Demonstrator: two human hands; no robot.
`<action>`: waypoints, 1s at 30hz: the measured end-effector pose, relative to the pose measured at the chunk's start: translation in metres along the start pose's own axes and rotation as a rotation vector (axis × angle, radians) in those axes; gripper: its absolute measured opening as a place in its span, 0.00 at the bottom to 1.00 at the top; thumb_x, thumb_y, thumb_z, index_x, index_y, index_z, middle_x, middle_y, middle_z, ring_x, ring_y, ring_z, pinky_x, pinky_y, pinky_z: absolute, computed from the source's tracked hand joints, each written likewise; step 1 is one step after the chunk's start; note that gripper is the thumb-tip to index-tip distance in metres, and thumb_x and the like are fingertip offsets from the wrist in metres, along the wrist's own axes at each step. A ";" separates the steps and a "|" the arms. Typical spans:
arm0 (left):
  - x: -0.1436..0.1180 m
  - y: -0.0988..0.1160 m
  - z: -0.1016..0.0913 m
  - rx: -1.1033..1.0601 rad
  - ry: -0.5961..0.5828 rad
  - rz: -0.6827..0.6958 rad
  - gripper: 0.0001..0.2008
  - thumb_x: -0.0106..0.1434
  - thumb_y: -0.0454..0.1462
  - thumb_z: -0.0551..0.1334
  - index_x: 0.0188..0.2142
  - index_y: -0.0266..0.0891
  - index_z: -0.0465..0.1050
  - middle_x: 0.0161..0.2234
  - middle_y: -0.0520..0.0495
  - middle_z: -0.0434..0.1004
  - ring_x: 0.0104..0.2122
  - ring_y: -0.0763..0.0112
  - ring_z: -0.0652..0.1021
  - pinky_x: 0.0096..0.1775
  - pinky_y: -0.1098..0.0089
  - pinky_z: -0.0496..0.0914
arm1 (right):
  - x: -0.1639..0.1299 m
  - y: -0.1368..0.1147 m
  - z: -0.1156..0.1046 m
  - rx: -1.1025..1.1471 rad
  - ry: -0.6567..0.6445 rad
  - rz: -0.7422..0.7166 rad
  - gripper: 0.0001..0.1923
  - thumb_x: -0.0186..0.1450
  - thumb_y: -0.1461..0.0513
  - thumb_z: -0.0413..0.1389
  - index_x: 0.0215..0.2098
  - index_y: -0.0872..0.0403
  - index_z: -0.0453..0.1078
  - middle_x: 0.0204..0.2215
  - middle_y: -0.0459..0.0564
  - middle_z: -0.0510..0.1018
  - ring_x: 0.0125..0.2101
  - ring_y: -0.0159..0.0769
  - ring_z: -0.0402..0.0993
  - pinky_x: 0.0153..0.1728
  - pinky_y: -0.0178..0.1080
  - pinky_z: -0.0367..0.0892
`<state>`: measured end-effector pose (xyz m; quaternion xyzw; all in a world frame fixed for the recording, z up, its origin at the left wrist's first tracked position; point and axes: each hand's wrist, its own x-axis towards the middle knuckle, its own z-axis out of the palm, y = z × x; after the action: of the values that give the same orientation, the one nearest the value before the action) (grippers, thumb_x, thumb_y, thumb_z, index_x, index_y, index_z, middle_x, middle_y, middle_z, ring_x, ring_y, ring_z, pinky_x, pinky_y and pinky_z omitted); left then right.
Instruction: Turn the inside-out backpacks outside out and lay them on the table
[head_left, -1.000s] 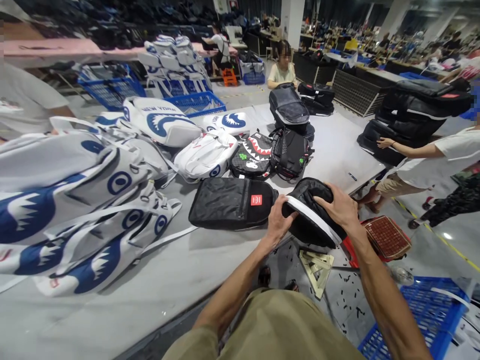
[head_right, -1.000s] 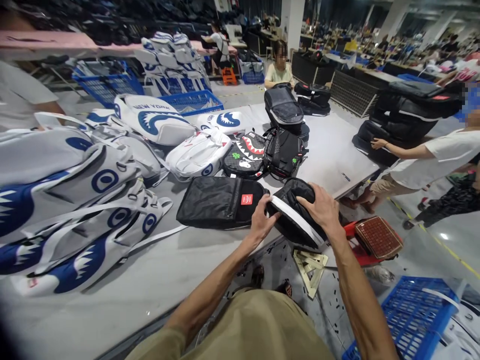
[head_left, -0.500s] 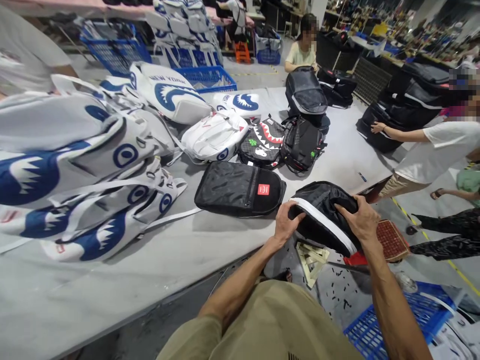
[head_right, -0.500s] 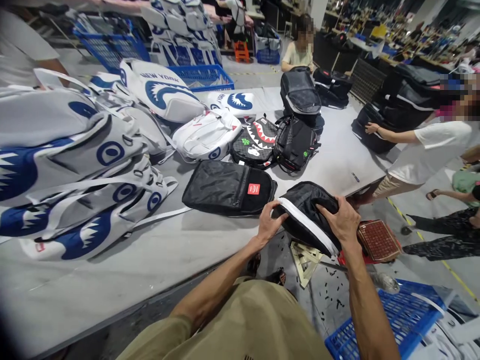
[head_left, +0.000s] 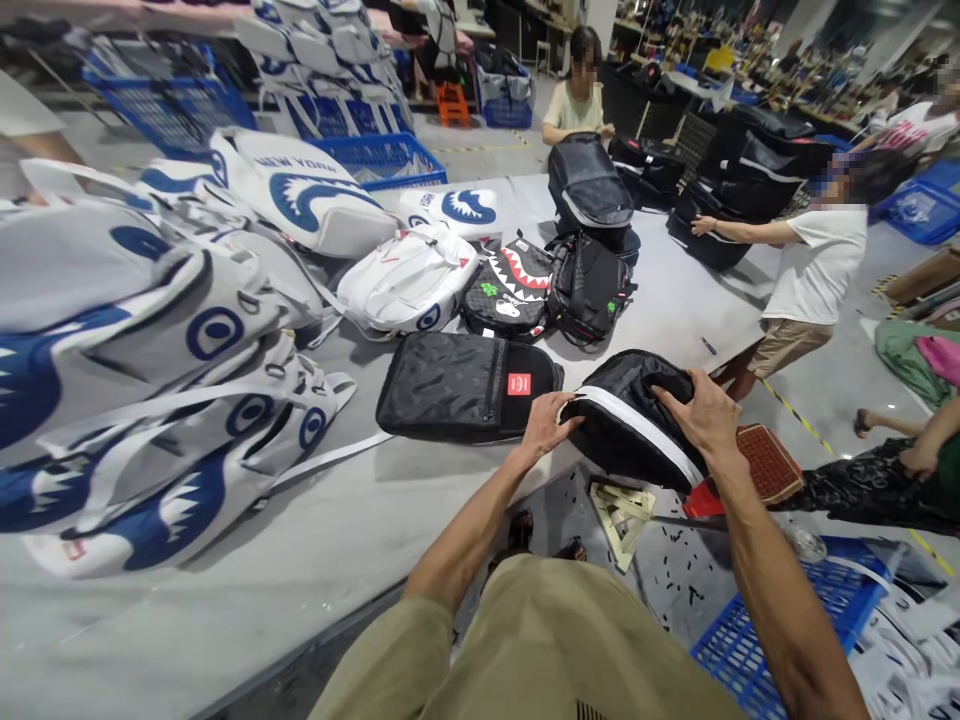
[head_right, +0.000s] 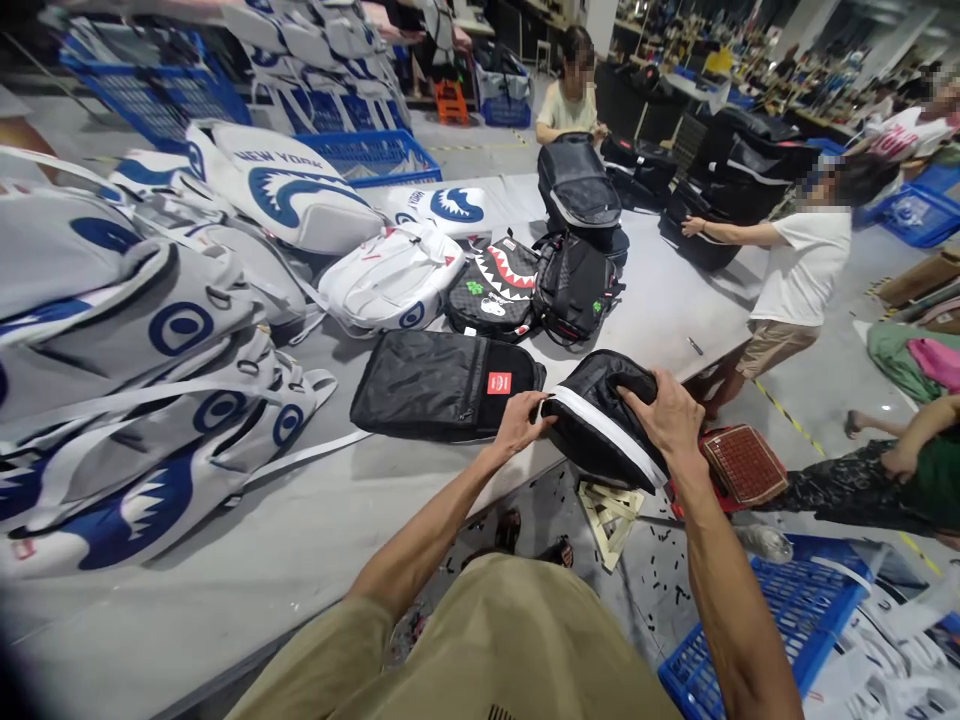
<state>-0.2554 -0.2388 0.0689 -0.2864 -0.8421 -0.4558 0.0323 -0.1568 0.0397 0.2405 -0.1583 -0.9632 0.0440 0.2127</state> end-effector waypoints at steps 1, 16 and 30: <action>0.000 0.002 0.001 -0.022 0.017 -0.025 0.24 0.67 0.46 0.76 0.58 0.41 0.78 0.57 0.40 0.83 0.59 0.55 0.80 0.63 0.53 0.71 | 0.004 -0.003 -0.001 -0.022 -0.015 0.014 0.31 0.73 0.34 0.59 0.57 0.48 0.77 0.43 0.54 0.88 0.43 0.49 0.83 0.35 0.40 0.56; -0.005 0.100 -0.002 0.362 -0.574 0.603 0.14 0.77 0.34 0.58 0.59 0.37 0.76 0.34 0.42 0.83 0.36 0.56 0.82 0.42 0.57 0.74 | 0.049 -0.032 0.020 -0.260 -0.104 0.146 0.31 0.81 0.38 0.47 0.54 0.56 0.72 0.46 0.62 0.84 0.43 0.49 0.80 0.35 0.42 0.52; -0.062 0.040 -0.040 0.417 -0.983 0.319 0.24 0.75 0.33 0.59 0.69 0.42 0.72 0.46 0.38 0.86 0.50 0.52 0.84 0.57 0.57 0.75 | 0.118 -0.040 0.056 -0.045 -0.124 -0.051 0.33 0.79 0.37 0.52 0.58 0.56 0.74 0.50 0.61 0.83 0.47 0.49 0.76 0.42 0.42 0.57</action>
<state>-0.1915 -0.2814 0.1030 -0.5768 -0.7767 -0.0815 -0.2397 -0.2931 0.0392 0.2425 -0.1352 -0.9790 0.0267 0.1503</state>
